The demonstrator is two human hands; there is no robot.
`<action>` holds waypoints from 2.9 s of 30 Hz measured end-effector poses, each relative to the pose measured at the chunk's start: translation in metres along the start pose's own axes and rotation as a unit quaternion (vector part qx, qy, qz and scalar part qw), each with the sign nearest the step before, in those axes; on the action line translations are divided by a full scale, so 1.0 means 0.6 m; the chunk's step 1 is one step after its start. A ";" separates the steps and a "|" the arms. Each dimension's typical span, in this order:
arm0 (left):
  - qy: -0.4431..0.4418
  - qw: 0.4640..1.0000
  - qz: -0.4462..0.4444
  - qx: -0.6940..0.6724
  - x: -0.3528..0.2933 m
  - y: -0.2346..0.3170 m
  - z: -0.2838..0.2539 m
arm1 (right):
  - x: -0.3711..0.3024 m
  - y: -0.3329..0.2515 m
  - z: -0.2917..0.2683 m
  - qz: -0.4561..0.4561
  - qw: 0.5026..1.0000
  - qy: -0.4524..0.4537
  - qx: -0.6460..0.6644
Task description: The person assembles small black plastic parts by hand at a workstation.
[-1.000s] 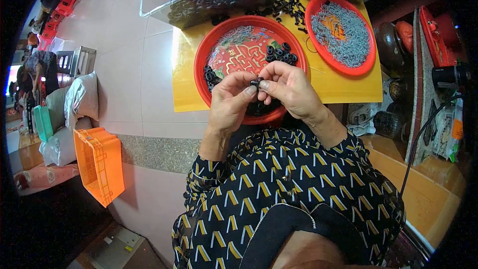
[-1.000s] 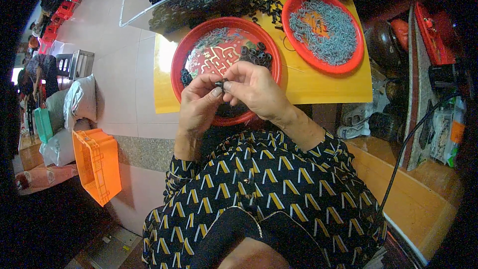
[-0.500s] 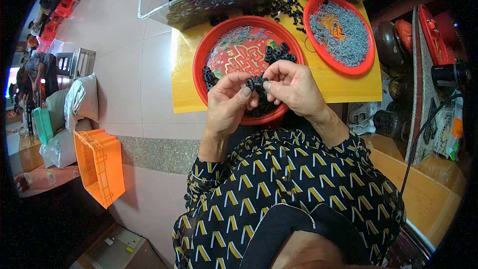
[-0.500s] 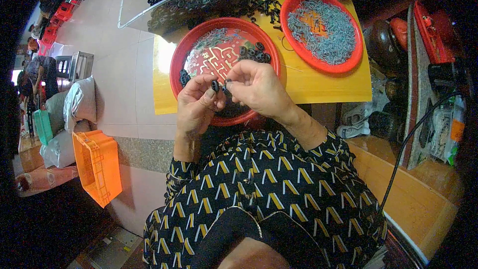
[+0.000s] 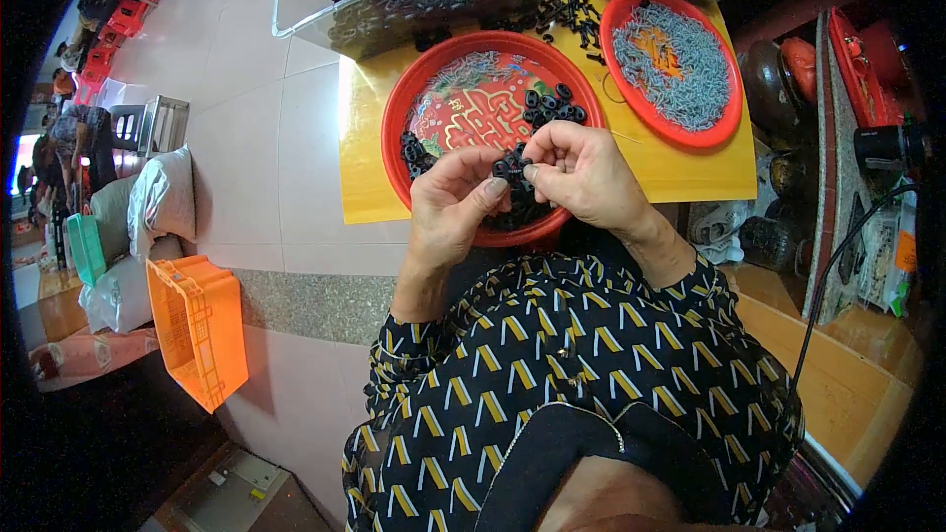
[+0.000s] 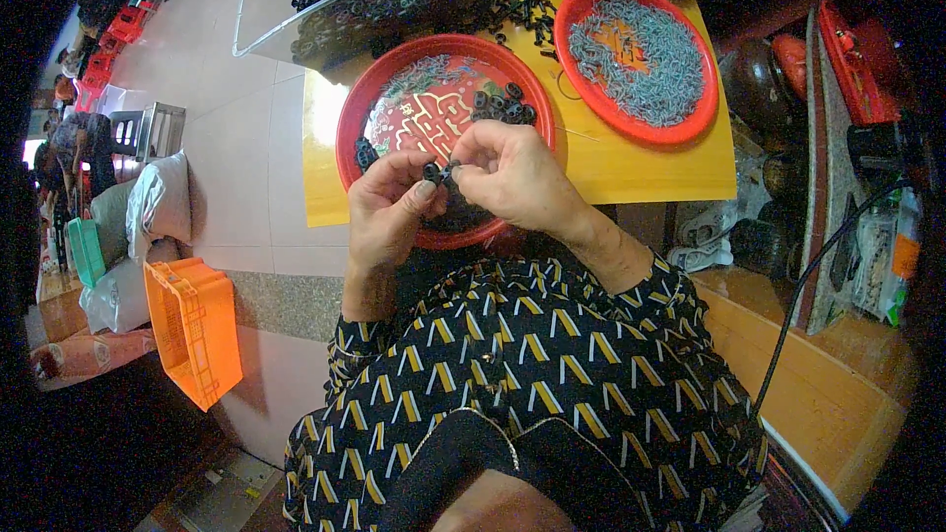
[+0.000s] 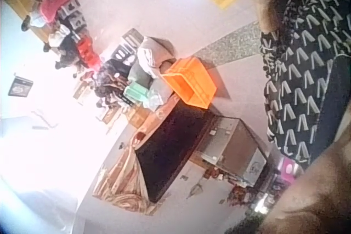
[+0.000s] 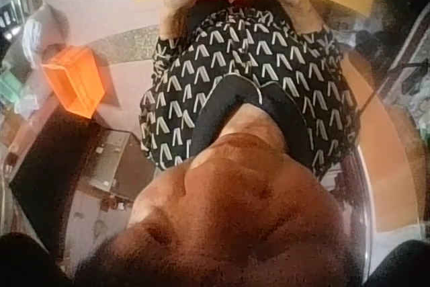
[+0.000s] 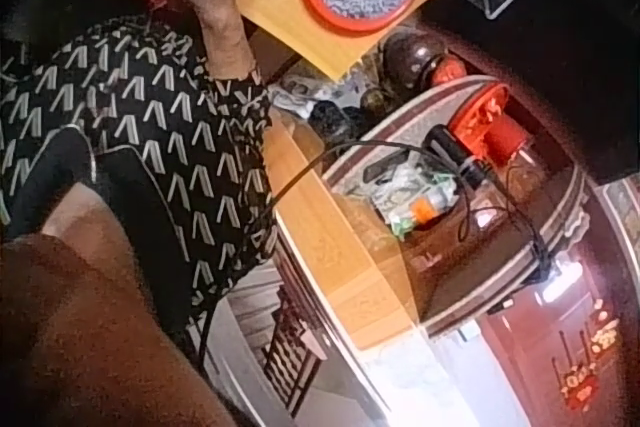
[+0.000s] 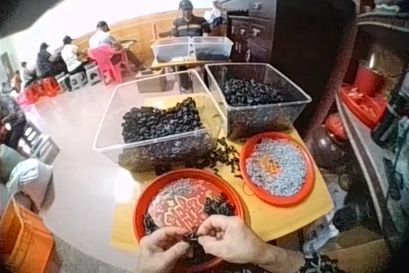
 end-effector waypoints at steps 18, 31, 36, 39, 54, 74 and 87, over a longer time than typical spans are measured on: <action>0.020 0.998 0.023 0.056 -0.004 0.004 0.004 | 0.003 0.008 0.012 0.033 0.998 -0.039 0.029; 0.040 0.990 0.090 0.103 -0.016 0.031 0.020 | 0.011 0.028 0.019 -0.004 0.978 -0.102 0.181; 0.061 0.979 0.114 0.156 -0.016 0.041 0.024 | 0.016 0.028 0.020 0.001 0.976 -0.116 0.184; 0.065 0.954 0.167 0.241 -0.016 0.044 0.029 | 0.022 0.041 0.020 0.000 0.975 -0.134 0.178; 0.055 0.994 0.090 0.022 -0.007 0.004 -0.009 | 0.017 0.041 0.012 0.040 0.968 -0.092 0.229; 0.045 0.992 0.090 0.077 -0.017 0.017 -0.003 | 0.019 0.046 0.030 0.066 0.967 -0.114 0.219; 0.053 0.991 0.084 0.094 -0.017 0.023 0.000 | 0.022 0.045 0.023 0.083 0.982 -0.110 0.130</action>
Point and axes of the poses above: each hand's wrist, its own x-axis towards the middle knuckle, its own z-axis out of the palm, y = z × x, the point moved 8 cm from there along x, towards the middle knuckle, and after that the axes turned 10 degrees about -z, right-handed, at the moved point
